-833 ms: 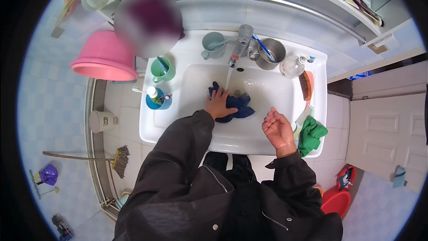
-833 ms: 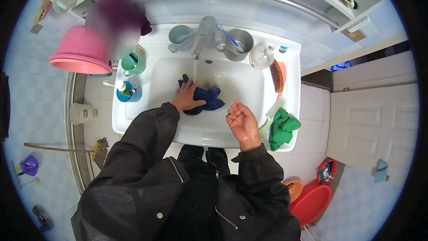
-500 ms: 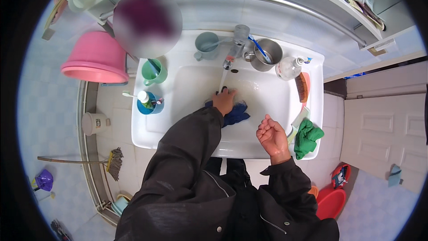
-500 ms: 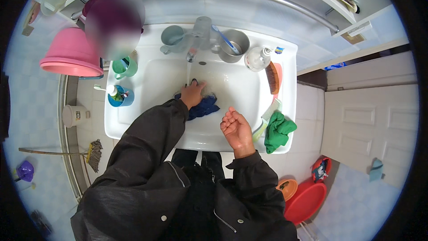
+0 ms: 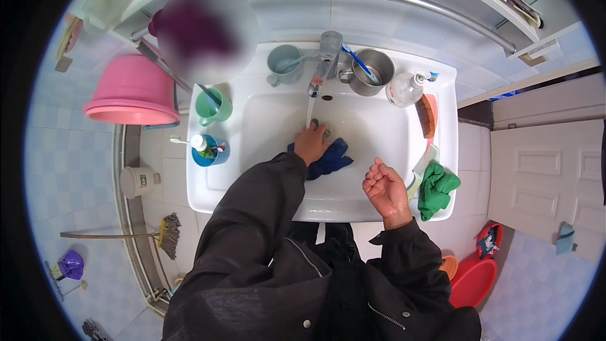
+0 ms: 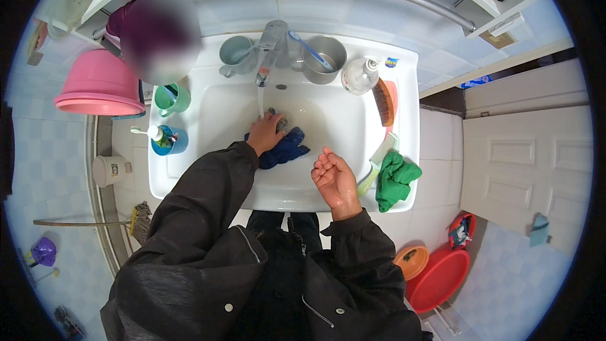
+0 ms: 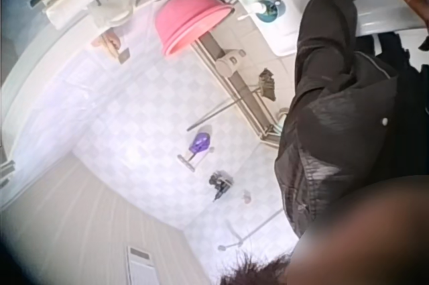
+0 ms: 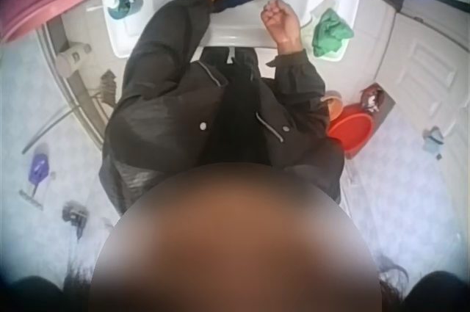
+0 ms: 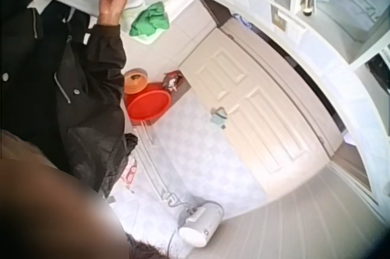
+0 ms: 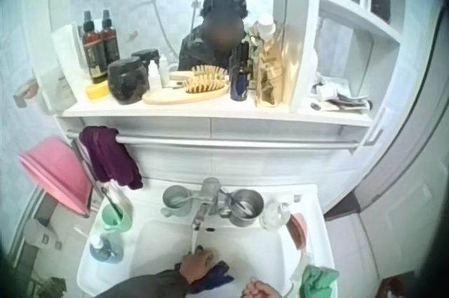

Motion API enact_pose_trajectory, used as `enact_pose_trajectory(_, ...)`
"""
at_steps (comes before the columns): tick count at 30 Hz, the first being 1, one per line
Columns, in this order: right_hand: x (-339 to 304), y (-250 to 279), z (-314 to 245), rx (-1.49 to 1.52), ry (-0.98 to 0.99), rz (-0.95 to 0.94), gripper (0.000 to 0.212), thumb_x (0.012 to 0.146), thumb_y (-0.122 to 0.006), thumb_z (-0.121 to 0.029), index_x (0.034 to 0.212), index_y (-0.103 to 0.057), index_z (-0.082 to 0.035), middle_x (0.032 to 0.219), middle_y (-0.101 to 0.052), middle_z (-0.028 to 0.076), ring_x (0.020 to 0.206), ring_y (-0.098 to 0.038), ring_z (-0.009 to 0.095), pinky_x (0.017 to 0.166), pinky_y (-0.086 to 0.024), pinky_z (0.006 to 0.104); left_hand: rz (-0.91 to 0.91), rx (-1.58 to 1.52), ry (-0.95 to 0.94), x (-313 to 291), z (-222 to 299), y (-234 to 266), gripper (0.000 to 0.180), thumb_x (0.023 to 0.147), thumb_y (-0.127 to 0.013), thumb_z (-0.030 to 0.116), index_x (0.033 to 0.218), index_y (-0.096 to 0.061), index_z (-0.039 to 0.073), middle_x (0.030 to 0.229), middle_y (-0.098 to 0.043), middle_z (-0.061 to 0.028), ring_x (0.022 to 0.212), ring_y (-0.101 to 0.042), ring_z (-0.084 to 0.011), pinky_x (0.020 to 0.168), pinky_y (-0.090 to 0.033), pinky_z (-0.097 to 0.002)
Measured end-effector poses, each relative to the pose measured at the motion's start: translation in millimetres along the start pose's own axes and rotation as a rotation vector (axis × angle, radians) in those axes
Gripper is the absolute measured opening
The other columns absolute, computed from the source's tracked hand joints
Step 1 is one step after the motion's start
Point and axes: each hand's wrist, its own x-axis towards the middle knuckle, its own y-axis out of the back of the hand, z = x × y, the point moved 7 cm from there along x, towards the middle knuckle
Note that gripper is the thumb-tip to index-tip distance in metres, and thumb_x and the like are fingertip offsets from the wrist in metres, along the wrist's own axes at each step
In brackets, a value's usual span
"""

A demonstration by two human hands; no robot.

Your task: The person washes a blue cloth in a bathroom sink by hand. They scrub the cloth, rinse it under running water, and wring it out repeatedly.

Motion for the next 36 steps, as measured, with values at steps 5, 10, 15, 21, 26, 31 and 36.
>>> enact_pose_trajectory(5,3,-3,2,0.019,-0.018,-0.001,0.018,0.090,-0.055,-0.008,0.107,-0.059,-0.006,0.085,-0.065,0.004,0.078,-0.061,0.019,0.071,-0.049,0.0297,-0.311,0.301,-0.007,-40,3,-4,0.059,0.068,-0.075,0.047,0.117,-0.059,0.019,0.125,-0.049,-0.0130,0.118,-0.046,-0.0390,0.081,-0.042,-0.0575)
enact_pose_trajectory(10,11,-6,10,-0.008,-0.050,-0.022,0.019,0.090,-0.054,-0.008,0.109,-0.058,-0.006,0.086,-0.065,0.005,0.079,-0.061,0.019,0.072,-0.049,0.0303,-0.419,0.026,-0.002,-37,7,-9,0.058,0.069,-0.073,0.051,0.111,-0.062,0.013,0.118,-0.057,-0.0184,0.110,-0.054,-0.0401,0.084,-0.047,-0.0501)
enact_pose_trajectory(15,21,-1,11,-0.075,-0.057,0.026,0.020,0.090,-0.055,-0.010,0.110,-0.058,-0.006,0.090,-0.065,0.004,0.081,-0.061,0.019,0.074,-0.050,0.0306,-0.410,-0.331,0.019,-20,15,5,0.060,0.078,-0.065,0.056,0.109,-0.065,0.005,0.104,-0.064,-0.0237,0.102,-0.060,-0.0376,0.087,-0.048,-0.0416)
enact_pose_trajectory(21,48,-21,25,-0.330,-0.058,0.140,0.040,0.091,-0.056,-0.024,0.128,-0.050,-0.009,0.119,-0.057,0.011,0.113,-0.051,0.026,0.095,-0.041,0.0426,0.009,-0.555,0.233,17,-21,62,0.055,0.082,-0.068,0.047,0.101,-0.066,-0.004,0.094,-0.068,-0.0214,0.088,-0.066,-0.0306,0.078,-0.050,-0.0385)
enact_pose_trajectory(26,114,-57,61,-0.416,-0.161,0.105,0.066,0.088,-0.059,-0.050,0.138,-0.042,-0.011,0.140,-0.043,0.012,0.129,-0.038,0.032,0.104,-0.029,0.0580,0.146,-0.703,0.247,33,-26,73,0.045,0.076,-0.075,0.036,0.097,-0.065,-0.003,0.085,-0.067,-0.0148,0.075,-0.065,-0.0221,0.067,-0.051,-0.0341)
enact_pose_trajectory(31,163,-89,79,0.026,-0.420,-0.720,0.062,0.089,-0.052,-0.061,0.127,-0.052,-0.012,0.130,-0.053,0.012,0.121,-0.047,0.030,0.103,-0.036,0.0485,0.328,-0.462,0.147,-9,30,80,0.050,0.078,-0.069,0.048,0.089,-0.065,-0.001,0.084,-0.065,-0.0184,0.083,-0.064,-0.0347,0.070,-0.050,-0.0425)
enact_pose_trajectory(36,194,-39,71,-0.577,-0.018,-0.444,0.041,0.094,-0.051,-0.047,0.114,-0.056,-0.011,0.107,-0.063,0.011,0.097,-0.062,0.027,0.089,-0.049,0.0412,0.308,-0.383,0.064,-36,60,75,0.043,0.080,-0.065,0.045,0.080,-0.066,0.002,0.082,-0.065,-0.0181,0.078,-0.063,-0.0363,0.066,-0.049,-0.0434)
